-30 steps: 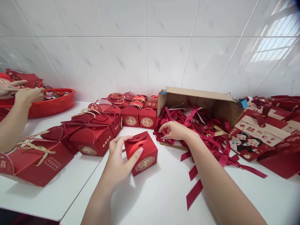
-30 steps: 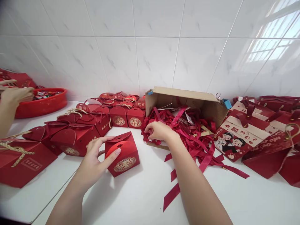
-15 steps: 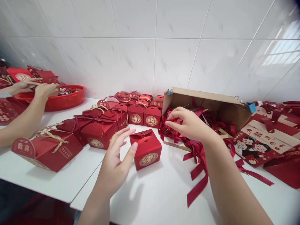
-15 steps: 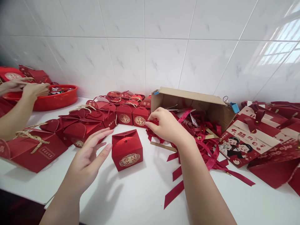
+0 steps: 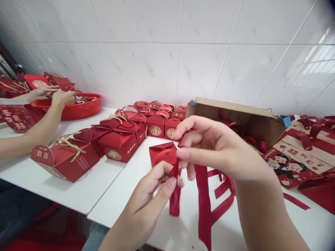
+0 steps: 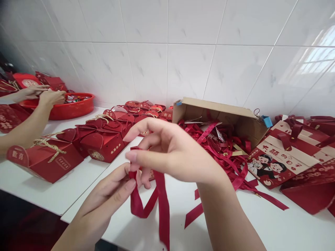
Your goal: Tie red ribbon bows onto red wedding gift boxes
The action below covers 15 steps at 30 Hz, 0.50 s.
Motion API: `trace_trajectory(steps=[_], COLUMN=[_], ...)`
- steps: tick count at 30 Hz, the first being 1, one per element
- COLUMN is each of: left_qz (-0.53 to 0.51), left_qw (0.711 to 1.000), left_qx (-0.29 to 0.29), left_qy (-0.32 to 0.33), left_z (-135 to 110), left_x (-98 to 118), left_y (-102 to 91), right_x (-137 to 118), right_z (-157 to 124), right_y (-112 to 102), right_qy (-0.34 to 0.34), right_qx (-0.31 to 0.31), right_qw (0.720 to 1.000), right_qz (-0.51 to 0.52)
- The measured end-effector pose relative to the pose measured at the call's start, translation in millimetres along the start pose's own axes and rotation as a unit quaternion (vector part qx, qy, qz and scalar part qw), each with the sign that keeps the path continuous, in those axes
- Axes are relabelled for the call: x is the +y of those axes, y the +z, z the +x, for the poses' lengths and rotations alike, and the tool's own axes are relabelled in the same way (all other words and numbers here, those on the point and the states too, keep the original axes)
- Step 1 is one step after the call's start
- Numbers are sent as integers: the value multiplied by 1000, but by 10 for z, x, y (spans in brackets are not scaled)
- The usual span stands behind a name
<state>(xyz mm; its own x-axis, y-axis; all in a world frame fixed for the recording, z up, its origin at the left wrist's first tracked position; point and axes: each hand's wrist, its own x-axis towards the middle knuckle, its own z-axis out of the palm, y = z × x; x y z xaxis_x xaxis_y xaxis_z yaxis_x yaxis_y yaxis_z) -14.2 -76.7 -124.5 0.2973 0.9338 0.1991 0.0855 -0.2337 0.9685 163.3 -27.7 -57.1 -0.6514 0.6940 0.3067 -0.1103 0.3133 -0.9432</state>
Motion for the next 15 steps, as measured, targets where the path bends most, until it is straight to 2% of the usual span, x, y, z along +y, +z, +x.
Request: trace_trajectory(steps=[4, 9, 12, 15], left_qz=[-77, -127, -105, -64], left_qw=[997, 991, 993, 995], left_qx=[18, 32, 5, -41], left_qy=[-6, -34, -51, -67], left_z=[28, 40, 11, -13], left_x=[8, -88, -86, -44], left_y=[-30, -36, -48, -50], right_x=[26, 86, 103, 88], right_z=[8, 53, 77, 75], right_y=[-99, -123, -120, -159], right_qy=[-28, -57, -92, -123], right_qx=[27, 106, 205, 331], right_qw=[998, 993, 974, 934], right_qz=[44, 0, -36, -52])
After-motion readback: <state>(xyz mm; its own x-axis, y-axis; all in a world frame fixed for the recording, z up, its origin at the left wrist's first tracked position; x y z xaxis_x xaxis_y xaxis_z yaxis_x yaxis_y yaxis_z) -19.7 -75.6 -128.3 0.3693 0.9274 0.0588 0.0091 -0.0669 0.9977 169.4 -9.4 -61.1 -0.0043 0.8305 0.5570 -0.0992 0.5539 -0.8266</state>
